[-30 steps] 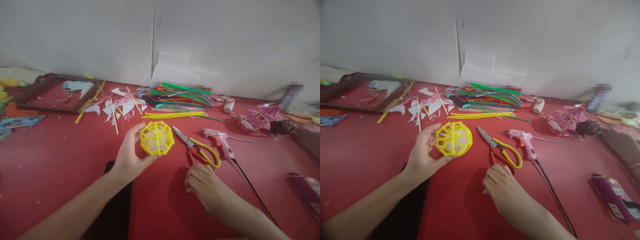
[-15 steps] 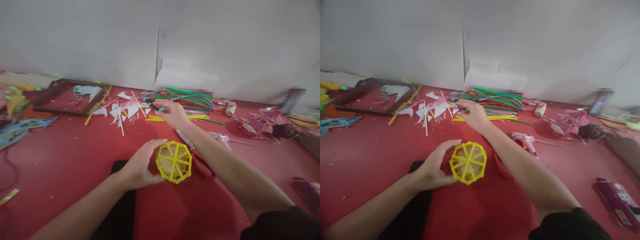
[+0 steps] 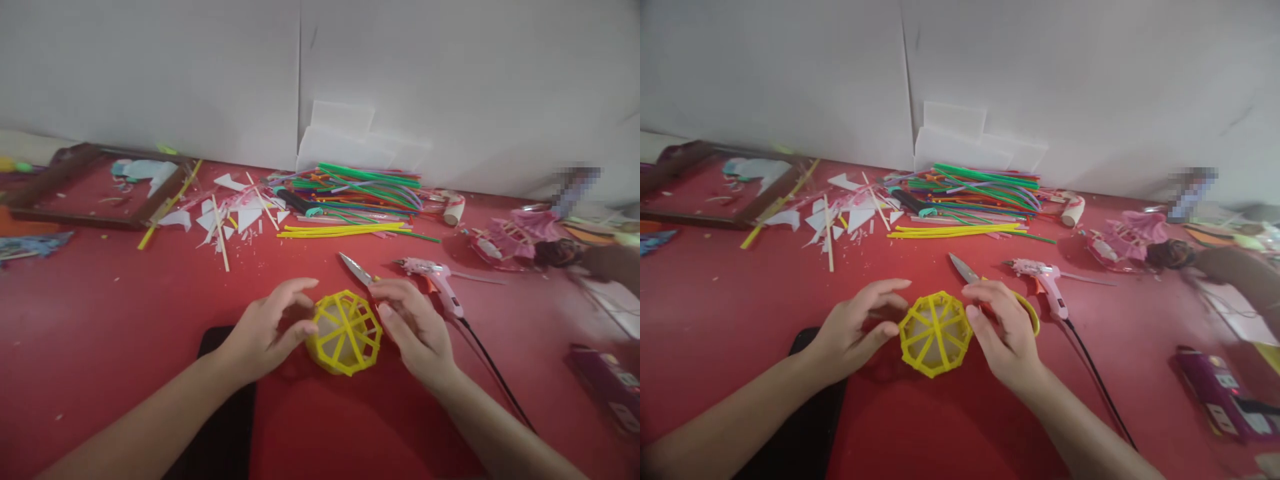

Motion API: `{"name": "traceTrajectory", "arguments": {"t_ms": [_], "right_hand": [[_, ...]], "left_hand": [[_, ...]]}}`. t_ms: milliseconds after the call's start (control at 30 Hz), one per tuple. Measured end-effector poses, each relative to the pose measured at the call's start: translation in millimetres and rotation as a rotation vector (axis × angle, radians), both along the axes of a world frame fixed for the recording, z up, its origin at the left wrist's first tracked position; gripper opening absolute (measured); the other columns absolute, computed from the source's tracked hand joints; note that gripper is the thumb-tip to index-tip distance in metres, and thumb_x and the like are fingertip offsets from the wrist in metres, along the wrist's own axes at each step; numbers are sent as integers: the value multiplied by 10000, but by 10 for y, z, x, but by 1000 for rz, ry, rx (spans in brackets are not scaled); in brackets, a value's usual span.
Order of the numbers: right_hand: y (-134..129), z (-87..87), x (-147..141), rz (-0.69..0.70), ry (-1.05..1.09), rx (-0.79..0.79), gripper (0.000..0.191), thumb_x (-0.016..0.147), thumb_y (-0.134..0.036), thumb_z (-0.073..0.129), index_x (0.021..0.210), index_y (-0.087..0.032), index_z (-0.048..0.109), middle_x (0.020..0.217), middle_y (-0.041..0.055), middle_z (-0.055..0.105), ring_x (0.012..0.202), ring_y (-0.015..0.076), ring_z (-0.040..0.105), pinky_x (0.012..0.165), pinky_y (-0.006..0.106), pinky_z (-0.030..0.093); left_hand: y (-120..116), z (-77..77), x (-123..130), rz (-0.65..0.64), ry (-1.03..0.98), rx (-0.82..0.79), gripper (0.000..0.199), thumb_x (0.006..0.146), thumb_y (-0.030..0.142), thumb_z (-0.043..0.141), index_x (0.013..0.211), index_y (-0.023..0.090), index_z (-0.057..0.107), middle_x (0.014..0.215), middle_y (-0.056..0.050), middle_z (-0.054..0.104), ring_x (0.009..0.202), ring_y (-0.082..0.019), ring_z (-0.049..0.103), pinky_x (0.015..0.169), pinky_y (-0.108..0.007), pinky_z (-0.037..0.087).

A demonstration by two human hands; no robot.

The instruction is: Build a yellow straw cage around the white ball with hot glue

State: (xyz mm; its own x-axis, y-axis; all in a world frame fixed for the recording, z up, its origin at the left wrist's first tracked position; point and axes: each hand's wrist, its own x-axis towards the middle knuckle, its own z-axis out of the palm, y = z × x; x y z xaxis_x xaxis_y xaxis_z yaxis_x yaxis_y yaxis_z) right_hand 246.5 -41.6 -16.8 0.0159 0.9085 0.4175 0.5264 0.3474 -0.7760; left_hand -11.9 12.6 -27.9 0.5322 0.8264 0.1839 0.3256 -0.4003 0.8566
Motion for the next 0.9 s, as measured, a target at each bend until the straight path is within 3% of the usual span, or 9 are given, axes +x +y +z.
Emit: {"name": "traceTrajectory", "arguments": {"t_ms": [100,200,300,367,467,567,767,900], "right_hand": [[-67,-63,57,32,-105,91,270,989,-374,553,1206,-238,637,1136,116,678,1087,253,668,914,426,571],[-96,-70,78,97,-291,129,644,865,-655,647,1321,-208,565,1166,144,632,1078,307,644,898,478,564],[-108,-59,90,141,-425,150,865,769,-775,676,1378,-188,496,1178,153,612,1065,317,629,898,490,558],[-98,-43,114,185,-449,150,779,841,-698,659,1400,-192,459,1189,149,610,1084,309,619,914,481,552],[-67,-3,173,280,-430,117,571,966,-425,588,1460,-209,401,1261,151,591,1182,302,590,970,474,534],[-54,29,211,329,-407,84,552,981,-228,508,1512,-228,356,1362,154,543,1308,299,530,1051,484,504],[-109,-51,159,308,-204,-21,590,976,-172,543,1529,-256,357,1443,138,500,1369,257,503,1102,418,510],[-121,-149,130,323,-95,-57,583,986,-137,524,1528,-288,369,1525,126,462,1453,259,443,1161,449,468]], "left_hand": [[8,39,-7,35,10,118,347,997,423,570,1306,265,587,1127,-64,737,991,-215,734,845,-313,610],[10,88,-14,-75,1,161,474,986,414,581,1440,300,510,1417,-85,629,1274,-277,623,1040,-412,558],[11,109,-19,-157,27,139,533,984,405,599,1486,335,435,1465,-64,596,1340,-273,576,1133,-447,492],[10,105,-15,-158,50,147,544,958,397,649,1455,329,439,1424,-65,615,1302,-264,599,1118,-435,502],[5,94,-4,-104,68,190,557,928,397,688,1422,298,451,1364,-87,623,1253,-277,613,1086,-445,520],[-7,102,-1,-71,64,223,566,905,395,710,1402,266,473,1297,-106,623,1204,-286,619,1042,-444,547],[-27,117,-1,-81,-48,76,487,978,280,603,1445,309,470,1499,-88,548,1376,-275,550,1155,-453,488],[-19,98,19,-106,-63,17,516,964,275,621,1454,287,458,1482,-107,561,1364,-279,562,1170,-453,473]]}}
